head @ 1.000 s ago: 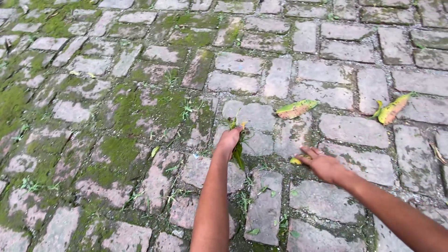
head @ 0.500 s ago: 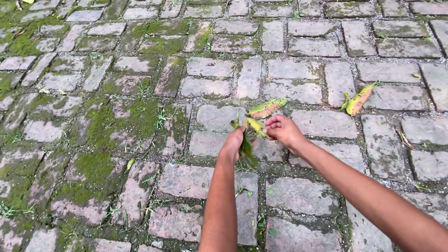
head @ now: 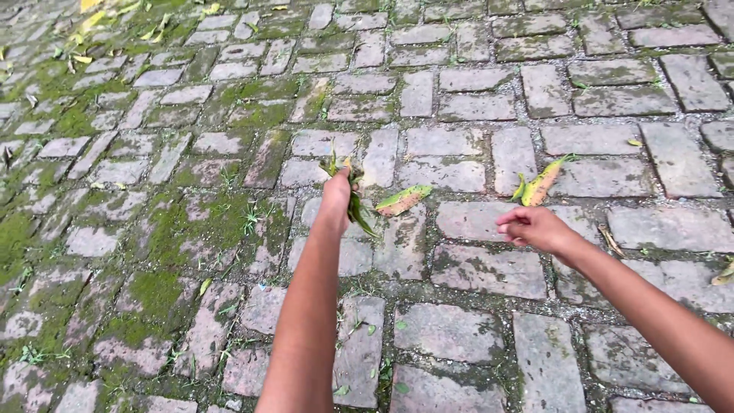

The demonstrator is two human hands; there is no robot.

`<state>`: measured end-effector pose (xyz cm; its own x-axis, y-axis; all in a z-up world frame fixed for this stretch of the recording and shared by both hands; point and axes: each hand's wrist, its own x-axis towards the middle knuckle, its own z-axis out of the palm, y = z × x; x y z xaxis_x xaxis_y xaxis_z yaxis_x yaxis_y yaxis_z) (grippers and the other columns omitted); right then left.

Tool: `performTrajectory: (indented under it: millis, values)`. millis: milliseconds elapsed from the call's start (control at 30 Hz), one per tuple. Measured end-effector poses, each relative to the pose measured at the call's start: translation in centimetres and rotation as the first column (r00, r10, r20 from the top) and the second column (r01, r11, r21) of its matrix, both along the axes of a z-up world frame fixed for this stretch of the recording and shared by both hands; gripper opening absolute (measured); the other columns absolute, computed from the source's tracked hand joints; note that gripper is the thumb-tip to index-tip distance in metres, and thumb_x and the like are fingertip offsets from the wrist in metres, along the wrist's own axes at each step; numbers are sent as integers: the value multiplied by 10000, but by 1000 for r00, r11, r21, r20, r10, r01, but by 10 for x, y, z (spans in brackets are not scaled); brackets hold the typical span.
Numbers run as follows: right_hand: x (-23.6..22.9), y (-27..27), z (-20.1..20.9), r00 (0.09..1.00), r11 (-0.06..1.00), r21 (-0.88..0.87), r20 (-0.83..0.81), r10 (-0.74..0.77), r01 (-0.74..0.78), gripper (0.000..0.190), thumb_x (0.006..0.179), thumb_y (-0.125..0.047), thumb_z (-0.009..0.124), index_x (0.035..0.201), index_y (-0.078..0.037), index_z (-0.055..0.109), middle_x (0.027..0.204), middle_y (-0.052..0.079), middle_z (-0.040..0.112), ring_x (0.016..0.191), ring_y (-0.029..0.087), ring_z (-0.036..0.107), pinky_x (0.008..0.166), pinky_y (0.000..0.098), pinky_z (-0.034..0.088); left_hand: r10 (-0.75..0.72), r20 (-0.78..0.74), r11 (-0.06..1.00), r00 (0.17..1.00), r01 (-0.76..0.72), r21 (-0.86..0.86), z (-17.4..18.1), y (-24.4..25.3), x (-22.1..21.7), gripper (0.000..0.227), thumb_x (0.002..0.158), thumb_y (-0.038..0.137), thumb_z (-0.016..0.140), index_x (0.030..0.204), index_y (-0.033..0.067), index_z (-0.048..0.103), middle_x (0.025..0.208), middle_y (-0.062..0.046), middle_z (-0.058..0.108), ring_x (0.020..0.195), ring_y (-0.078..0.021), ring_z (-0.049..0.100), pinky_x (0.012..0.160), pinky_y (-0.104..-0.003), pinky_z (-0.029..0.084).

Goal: Picking up and bundling dried leaves from a brick-paved area.

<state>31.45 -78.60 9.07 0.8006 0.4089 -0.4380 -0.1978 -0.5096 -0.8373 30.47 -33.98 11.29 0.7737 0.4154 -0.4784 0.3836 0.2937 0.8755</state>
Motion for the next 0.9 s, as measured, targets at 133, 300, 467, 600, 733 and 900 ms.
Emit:
performTrajectory:
  millis: [133, 300, 467, 600, 733, 900]
  values:
    - [-8, -64, -25, 989, 989, 5, 3, -151, 151, 276, 957, -130, 639, 1201, -27, 717, 993, 42, 767, 830, 101, 688, 718, 280, 570, -76, -48, 970, 996, 84, 229, -2, 6, 44, 382, 992, 402, 556, 1001, 44, 688, 760, -38, 602, 690, -187, 516, 621, -379, 421]
    - [-55, -121, -56, 987, 990, -23, 93, -134, 136, 278, 923, -159, 686, 1179, -57, 723, 935, 57, 790, 826, 124, 723, 743, 284, 583, -324, -173, 853, 930, 366, 372, -77, -39, 121, 447, 952, 395, 638, 1096, -25, 687, 959, -117, 680, 811, -238, 570, 733, -418, 461]
    - [-118, -162, -30, 989, 981, -139, 77, -126, 136, 280, 917, -192, 712, 1166, -64, 715, 968, 46, 789, 891, 125, 728, 835, 283, 582, -520, -276, 744, 809, 587, 319, -90, -147, 143, 493, 955, 360, 670, 1211, -61, 664, 1099, -169, 715, 936, -278, 625, 829, -454, 492]
    - [-123, -160, 4, 996, 941, -327, 19, -88, 89, 317, 892, -197, 682, 1194, -99, 688, 1059, 38, 799, 980, 142, 754, 920, 314, 589, -601, -463, 523, 652, 759, 389, -86, -186, 161, 544, 979, 370, 640, 1298, -70, 623, 1234, -212, 698, 1071, -313, 662, 922, -464, 489]
    - [-92, -133, 24, 995, 850, -527, -79, -59, 8, 320, 912, -255, 670, 1207, -131, 683, 1129, 19, 789, 1060, 158, 750, 984, 331, 551, -574, -665, 282, 477, 878, 386, -112, -162, 174, 566, 1009, 415, 581, 1369, -22, 577, 1396, -233, 581, 1233, -332, 570, 1052, -490, 413]
    - [-30, -93, 20, 972, 652, -740, -12, 234, -166, 427, 909, -294, 691, 1291, -125, 607, 1389, 101, 580, 1302, 288, 565, 1131, 405, 434, -355, -913, -72, 200, 968, 240, -140, -126, 177, 645, 985, 515, 554, 1438, 59, 596, 1508, -128, 545, 1444, -324, 404, 1193, -445, 408]
